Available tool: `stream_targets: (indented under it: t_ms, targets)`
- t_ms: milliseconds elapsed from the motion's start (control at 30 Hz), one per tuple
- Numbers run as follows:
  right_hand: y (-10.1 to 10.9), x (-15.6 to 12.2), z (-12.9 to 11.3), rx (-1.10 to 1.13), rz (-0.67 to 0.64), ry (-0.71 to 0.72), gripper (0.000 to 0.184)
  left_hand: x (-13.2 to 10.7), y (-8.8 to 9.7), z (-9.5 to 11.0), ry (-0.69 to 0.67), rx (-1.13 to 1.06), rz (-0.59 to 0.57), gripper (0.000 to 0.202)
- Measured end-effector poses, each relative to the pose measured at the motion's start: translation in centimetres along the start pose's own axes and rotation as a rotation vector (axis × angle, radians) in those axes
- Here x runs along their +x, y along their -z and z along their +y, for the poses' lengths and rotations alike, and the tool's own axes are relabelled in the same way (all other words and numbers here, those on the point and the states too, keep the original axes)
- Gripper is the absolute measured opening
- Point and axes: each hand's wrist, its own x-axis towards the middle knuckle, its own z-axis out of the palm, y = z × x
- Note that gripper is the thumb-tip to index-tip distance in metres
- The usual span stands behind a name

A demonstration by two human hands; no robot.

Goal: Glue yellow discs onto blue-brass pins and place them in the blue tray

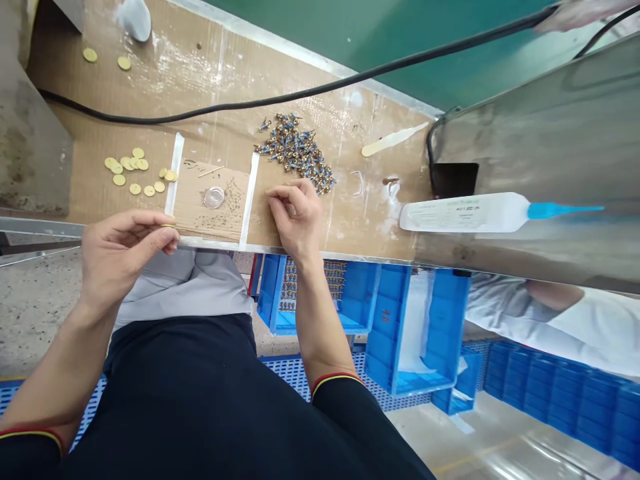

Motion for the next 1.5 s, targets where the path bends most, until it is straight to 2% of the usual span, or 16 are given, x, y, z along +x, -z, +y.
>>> stream_targets:
  t_ms: [100,167,300,433,533,600,667,733,833,1000,1100,1233,1333,1500]
  targets:
    - [-0.3,-0.6,0.2,0.272,0.044,-0.098,0.004,-0.1,-1.1,-1.2,0.079,-0.106,-0.036,0.012]
    - [-0.5,-0.9,0.4,0.459,0.037,-0.191,0.009,-0.1,-1.8,-1.6,0.131,-0.144,-0.066,0.015]
    - [-0.1,-1.2,0.4,0.574,-0.001,-0.28,0.013,0.1,-2.6,-2.5,0.192,-0.193,-0.115,0.024]
    - [1.2,-1.0,-0.5,0.42,-0.002,-0.243,0.023,-0.1,-3.1,-3.1,0.174,-0.168,-0.094,0.025]
    - [2.0,-0.8,-1.7,0.117,0.002,-0.121,0.012,-0.3,-3.4,-3.1,0.155,-0.147,-0.092,0.026]
    - [2.1,-0.7,-2.1,-0.063,-0.041,-0.033,0.016,-0.3,-3.6,-3.0,0.15,-0.137,-0.095,0.027]
    - [1.9,-0.7,-2.3,-0.145,-0.101,0.011,0.021,-0.3,-3.7,-2.8,0.159,-0.13,-0.091,0.026]
    - [1.6,-0.8,-2.1,-0.161,-0.129,0.011,0.021,-0.3,-3.7,-2.7,0.171,-0.128,-0.087,0.027]
    - [1.2,-1.2,-2.1,-0.125,-0.083,-0.029,0.017,-0.3,-3.7,-2.7,0.173,-0.141,-0.093,0.028]
    - [0.1,-1.5,-3.9,0.083,-0.029,-0.096,0.011,-0.3,-3.6,-2.7,0.164,-0.145,-0.091,0.023]
    - [-1.0,-1.3,-5.3,0.126,0.019,-0.019,0.012,-0.2,-3.5,-2.9,0.159,-0.146,-0.106,0.022]
    - [-2.2,-0.6,-6.7,-0.062,0.007,0.12,0.016,-0.1,-3.2,-2.9,0.178,-0.17,-0.132,0.018]
    - [-2.7,-0.1,-7.1,-0.156,-0.015,0.161,0.018,0.0,-3.0,-2.8,0.201,-0.181,-0.141,0.019]
    - [-3.2,0.1,-7.0,-0.14,-0.015,0.223,0.018,0.2,-3.0,-2.8,0.211,-0.217,-0.115,0.023]
